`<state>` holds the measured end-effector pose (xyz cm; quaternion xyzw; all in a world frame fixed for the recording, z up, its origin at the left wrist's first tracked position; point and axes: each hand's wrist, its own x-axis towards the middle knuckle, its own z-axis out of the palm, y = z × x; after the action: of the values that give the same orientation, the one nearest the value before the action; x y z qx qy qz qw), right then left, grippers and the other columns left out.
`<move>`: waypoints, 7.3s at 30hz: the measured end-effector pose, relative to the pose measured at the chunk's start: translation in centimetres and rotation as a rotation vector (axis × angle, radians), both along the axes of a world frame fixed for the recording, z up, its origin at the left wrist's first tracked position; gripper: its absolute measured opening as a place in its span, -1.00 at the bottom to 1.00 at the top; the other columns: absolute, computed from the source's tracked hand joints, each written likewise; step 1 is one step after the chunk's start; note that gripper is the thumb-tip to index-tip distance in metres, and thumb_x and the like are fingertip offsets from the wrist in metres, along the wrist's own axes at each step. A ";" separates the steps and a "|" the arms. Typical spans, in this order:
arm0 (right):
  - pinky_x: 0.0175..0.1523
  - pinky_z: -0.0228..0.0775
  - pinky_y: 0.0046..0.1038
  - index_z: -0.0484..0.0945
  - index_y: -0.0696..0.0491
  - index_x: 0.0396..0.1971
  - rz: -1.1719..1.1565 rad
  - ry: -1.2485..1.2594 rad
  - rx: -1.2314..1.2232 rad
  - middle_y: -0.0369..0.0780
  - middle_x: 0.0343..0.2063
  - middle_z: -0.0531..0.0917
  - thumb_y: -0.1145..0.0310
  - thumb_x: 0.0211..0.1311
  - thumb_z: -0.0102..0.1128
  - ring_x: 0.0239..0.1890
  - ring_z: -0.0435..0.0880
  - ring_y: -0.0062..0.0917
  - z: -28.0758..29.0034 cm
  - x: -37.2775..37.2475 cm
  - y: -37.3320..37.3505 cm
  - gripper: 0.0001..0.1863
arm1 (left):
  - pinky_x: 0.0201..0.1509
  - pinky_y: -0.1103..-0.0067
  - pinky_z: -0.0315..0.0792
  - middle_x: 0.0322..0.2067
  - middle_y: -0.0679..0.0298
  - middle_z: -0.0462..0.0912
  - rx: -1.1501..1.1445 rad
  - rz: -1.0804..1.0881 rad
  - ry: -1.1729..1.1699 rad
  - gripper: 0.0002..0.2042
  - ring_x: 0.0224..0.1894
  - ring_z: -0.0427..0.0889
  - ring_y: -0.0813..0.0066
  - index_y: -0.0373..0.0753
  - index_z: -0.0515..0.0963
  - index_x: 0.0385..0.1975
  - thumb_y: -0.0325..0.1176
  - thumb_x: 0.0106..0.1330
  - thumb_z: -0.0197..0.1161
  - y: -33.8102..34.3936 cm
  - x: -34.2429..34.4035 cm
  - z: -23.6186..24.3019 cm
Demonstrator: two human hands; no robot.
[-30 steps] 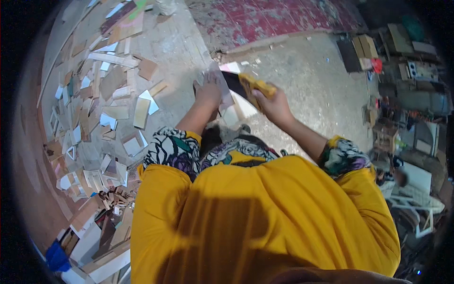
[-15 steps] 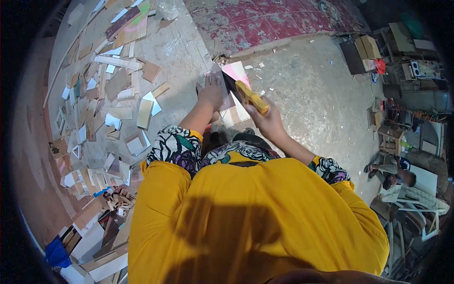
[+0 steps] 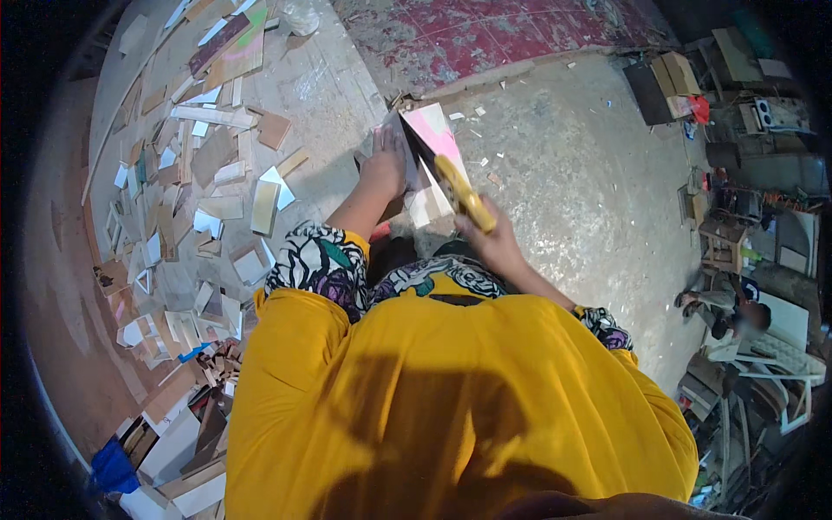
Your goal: Sawing a small piece of wood with a hand saw in a workshop.
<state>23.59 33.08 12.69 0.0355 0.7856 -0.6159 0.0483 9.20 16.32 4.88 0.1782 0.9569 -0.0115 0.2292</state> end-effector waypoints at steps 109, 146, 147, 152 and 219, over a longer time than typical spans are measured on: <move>-0.66 0.17 -0.63 0.39 0.13 -0.30 0.019 -0.280 -0.244 -0.37 -0.70 0.39 0.35 0.09 0.18 -0.73 0.32 -0.71 -0.6 -7.3 0.0 -0.76 | 0.24 -0.11 -0.09 0.36 0.28 -0.30 -0.045 0.076 -0.065 -0.03 0.39 -0.29 0.31 -0.16 -0.17 0.32 -0.03 -0.01 0.32 -0.3 -0.1 1.7; -0.29 0.27 -0.55 0.44 0.17 -0.33 -0.054 -0.240 0.033 -0.28 -0.55 0.44 0.42 0.09 0.20 -0.44 0.39 -0.63 5.3 3.6 2.5 -0.80 | 0.22 -0.12 -0.01 0.35 0.26 -0.25 0.060 0.161 0.005 -0.03 0.39 -0.24 0.26 -0.16 -0.10 0.30 0.01 -0.06 0.35 -1.2 -1.2 1.2; -0.29 0.27 -0.56 0.44 0.17 -0.33 -0.043 -0.239 0.046 -0.27 -0.55 0.44 0.42 0.08 0.20 -0.44 0.39 -0.63 5.9 3.1 2.5 -0.81 | 0.22 -0.12 -0.02 0.35 0.26 -0.25 0.069 0.160 0.011 -0.03 0.39 -0.24 0.26 -0.17 -0.10 0.30 0.03 -0.06 0.34 -1.2 -1.2 0.9; -0.40 0.30 -0.55 0.45 0.17 -0.37 -0.009 -0.177 0.113 -0.28 -0.60 0.45 0.34 0.09 0.20 -0.53 0.42 -0.62 7.2 -2.4 1.4 -0.79 | 0.20 -0.15 -0.04 0.36 0.25 -0.26 0.100 0.115 0.062 -0.05 0.39 -0.23 0.25 -0.18 -0.09 0.29 0.05 -0.04 0.31 -1.4 -1.1 0.0; -0.34 0.40 -0.55 0.58 0.17 -0.31 0.203 -0.382 -0.327 -0.30 -0.47 0.61 0.29 -0.01 0.33 -0.46 0.57 -0.62 -7.3 -14.5 -1.3 -0.70 | 0.05 0.42 0.34 0.02 0.09 0.42 1.617 0.800 -0.282 -0.55 -0.03 0.48 0.19 -0.35 0.20 0.13 -0.16 0.38 -0.14 -1.6 2.1 -0.5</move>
<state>9.08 31.75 5.35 0.0639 0.6519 -0.7086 0.2622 11.27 14.73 4.41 -0.0607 0.6269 0.7647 0.1363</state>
